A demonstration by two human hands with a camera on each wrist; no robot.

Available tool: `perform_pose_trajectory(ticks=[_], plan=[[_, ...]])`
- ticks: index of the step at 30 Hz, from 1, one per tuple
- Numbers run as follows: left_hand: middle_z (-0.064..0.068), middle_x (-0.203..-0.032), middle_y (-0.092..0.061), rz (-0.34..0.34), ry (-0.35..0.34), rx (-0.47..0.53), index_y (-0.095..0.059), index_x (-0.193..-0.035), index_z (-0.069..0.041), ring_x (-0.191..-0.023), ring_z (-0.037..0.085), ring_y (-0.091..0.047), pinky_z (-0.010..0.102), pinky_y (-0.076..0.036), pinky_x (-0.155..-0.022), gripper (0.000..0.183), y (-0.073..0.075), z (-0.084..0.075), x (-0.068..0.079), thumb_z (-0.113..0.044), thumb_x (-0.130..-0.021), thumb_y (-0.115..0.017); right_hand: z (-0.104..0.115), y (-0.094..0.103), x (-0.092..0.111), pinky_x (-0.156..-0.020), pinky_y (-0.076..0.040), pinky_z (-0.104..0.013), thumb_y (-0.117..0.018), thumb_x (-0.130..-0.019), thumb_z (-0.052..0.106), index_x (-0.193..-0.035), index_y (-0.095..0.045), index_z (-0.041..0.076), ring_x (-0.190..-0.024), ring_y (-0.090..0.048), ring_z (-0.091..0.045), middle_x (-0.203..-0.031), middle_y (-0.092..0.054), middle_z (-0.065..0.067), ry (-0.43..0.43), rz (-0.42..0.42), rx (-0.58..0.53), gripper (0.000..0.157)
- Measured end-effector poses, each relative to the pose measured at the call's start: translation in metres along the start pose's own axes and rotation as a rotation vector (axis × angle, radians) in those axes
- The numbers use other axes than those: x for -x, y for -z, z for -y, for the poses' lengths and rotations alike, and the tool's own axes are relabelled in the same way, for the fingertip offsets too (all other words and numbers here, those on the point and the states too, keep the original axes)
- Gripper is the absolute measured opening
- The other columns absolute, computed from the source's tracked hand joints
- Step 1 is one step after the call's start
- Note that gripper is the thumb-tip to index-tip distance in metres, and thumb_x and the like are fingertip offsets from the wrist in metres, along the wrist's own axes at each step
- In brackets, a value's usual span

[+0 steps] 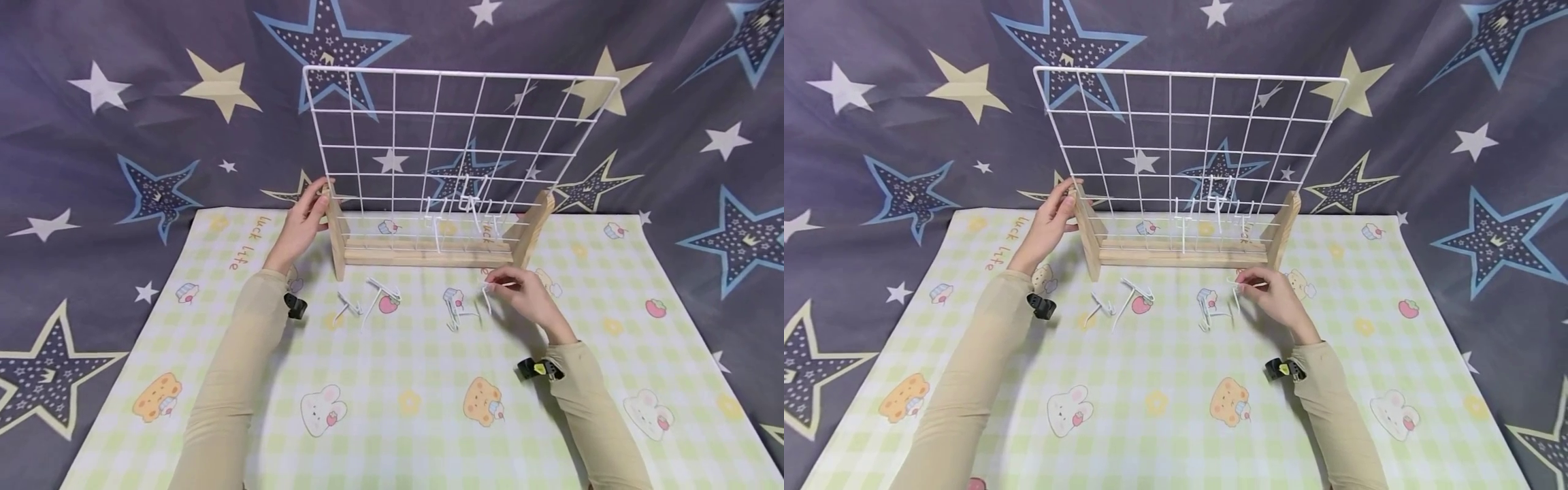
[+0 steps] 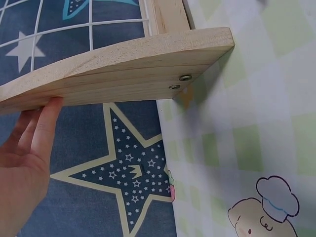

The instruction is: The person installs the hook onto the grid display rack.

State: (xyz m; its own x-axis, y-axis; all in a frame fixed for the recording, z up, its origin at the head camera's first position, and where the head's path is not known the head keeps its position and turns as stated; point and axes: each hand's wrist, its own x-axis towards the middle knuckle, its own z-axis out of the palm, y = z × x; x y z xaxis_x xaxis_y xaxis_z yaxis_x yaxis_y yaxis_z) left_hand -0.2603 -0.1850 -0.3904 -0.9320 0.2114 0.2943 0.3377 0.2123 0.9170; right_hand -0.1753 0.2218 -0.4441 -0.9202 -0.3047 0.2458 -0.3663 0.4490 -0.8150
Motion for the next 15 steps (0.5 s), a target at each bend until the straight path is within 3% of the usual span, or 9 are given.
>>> perform_pose_trajectory(ticks=[6, 10, 15], plan=[[0.032, -0.125, -0.053, -0.001, -0.013, 0.009, -0.038, -0.146, -0.007, -0.111, 0.042, -0.057, 0.045, -0.057, -0.083, 0.042, 0.003, 0.015, -0.004, -0.020, -0.106, -0.040, 0.016, 0.006, 0.000, -0.074, -0.053, -0.019, -0.063, -0.085, -0.014, -0.096, -0.065, -0.015, -0.082, -0.063, -0.036, -0.095, -0.065, -0.028, -0.032, 0.002, 0.014, 0.011], [0.025, -0.125, -0.054, -0.017, -0.008, -0.003, -0.039, -0.147, -0.013, -0.109, 0.035, -0.058, 0.042, -0.058, -0.083, 0.043, 0.004, 0.030, -0.009, -0.023, -0.106, -0.040, 0.016, 0.008, 0.000, -0.074, -0.053, -0.020, -0.063, -0.085, -0.015, -0.096, -0.065, -0.013, -0.080, -0.063, -0.037, -0.094, -0.065, -0.029, -0.040, -0.011, 0.015, 0.012], [0.019, -0.123, -0.054, -0.033, -0.009, -0.025, -0.040, -0.148, -0.018, -0.106, 0.028, -0.058, 0.039, -0.057, -0.084, 0.044, 0.003, 0.032, -0.010, -0.029, -0.105, -0.041, 0.009, 0.010, -0.002, -0.070, -0.053, -0.019, -0.060, -0.086, -0.016, -0.099, -0.063, -0.015, -0.079, -0.062, -0.043, -0.094, -0.063, -0.033, -0.052, -0.027, -0.069, 0.013]])
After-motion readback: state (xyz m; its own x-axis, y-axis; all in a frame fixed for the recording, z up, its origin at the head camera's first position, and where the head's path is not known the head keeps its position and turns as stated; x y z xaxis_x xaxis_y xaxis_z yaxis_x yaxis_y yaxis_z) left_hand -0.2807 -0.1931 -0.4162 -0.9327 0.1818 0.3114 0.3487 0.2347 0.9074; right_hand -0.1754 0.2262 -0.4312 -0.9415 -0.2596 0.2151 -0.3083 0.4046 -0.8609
